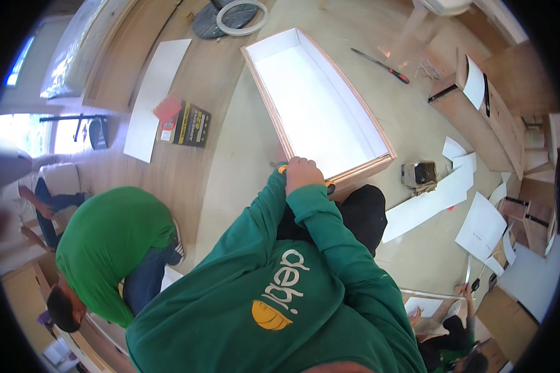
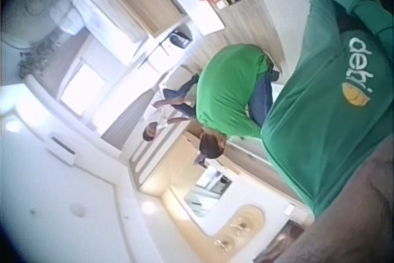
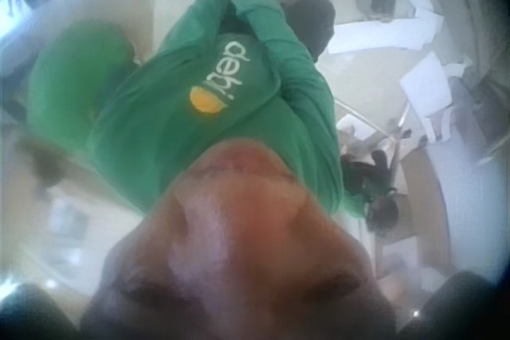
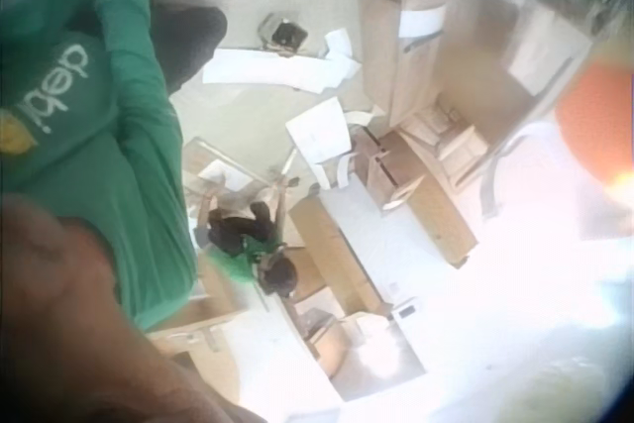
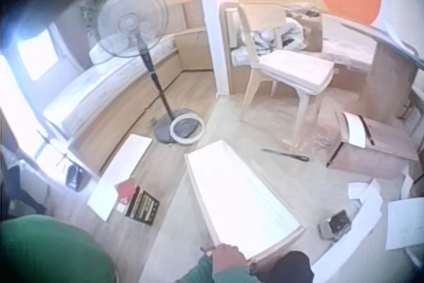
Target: The person kneels on the floor and uses a utility knife to trim white laminate panels, aligning them with other pieces. They repeatedly cut and adjust the panels while other workers assemble nearby.
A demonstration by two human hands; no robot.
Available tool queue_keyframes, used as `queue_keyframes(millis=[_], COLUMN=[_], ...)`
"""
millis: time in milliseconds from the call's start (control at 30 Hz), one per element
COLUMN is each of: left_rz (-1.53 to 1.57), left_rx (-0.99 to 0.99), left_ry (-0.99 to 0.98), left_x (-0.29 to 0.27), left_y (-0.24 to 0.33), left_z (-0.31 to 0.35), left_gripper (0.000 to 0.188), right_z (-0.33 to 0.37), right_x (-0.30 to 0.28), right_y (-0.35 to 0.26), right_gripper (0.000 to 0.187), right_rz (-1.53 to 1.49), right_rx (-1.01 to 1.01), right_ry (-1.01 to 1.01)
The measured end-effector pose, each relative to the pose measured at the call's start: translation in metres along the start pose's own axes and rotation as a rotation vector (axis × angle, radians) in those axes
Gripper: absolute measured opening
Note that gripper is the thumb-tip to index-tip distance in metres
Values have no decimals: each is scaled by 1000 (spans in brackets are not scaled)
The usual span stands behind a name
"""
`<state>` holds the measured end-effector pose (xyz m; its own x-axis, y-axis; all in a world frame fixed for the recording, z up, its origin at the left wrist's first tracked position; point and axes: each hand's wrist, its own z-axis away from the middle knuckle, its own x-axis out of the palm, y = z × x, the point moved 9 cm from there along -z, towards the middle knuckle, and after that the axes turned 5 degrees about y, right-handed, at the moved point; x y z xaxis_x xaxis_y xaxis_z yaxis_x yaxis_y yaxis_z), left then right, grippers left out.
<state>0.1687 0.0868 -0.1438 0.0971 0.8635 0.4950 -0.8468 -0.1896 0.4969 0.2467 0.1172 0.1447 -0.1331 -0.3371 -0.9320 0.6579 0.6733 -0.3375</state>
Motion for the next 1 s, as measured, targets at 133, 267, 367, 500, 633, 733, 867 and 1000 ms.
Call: queue_keyframes(millis=[133,267,367,500,633,733,867,1000], left_rz=[-128,-246,-285,-318,-349,-363,-395,-413], left_rx=[4,16,17,30,39,56,68,87], left_ry=[70,126,159,180,177,191,217,243], left_x=[-5,-14,-28,-33,-28,-29,-32,-38], left_y=[5,3,1,4,-2,2,-1,-6], left_z=[12,16,26,27,25,25,28,31], left_gripper=[65,65,65,66,66,67,67,68], right_z=[-9,-6,-4,0,-3,-2,-5,-2], right_x=[-24,-9,-7,-1,0,-7,-11,4], right_y=[-24,-33,-37,-41,-31,-34,-43,-54], right_gripper=[19,18,17,17,16,17,15,12], right_rz=[75,144,126,144,162,107,100,144], right_rx=[0,6,-2,-15,15,-13,-46,-81], right_ry=[-157,-76,-85,-73,-102,-97,-101,-133])
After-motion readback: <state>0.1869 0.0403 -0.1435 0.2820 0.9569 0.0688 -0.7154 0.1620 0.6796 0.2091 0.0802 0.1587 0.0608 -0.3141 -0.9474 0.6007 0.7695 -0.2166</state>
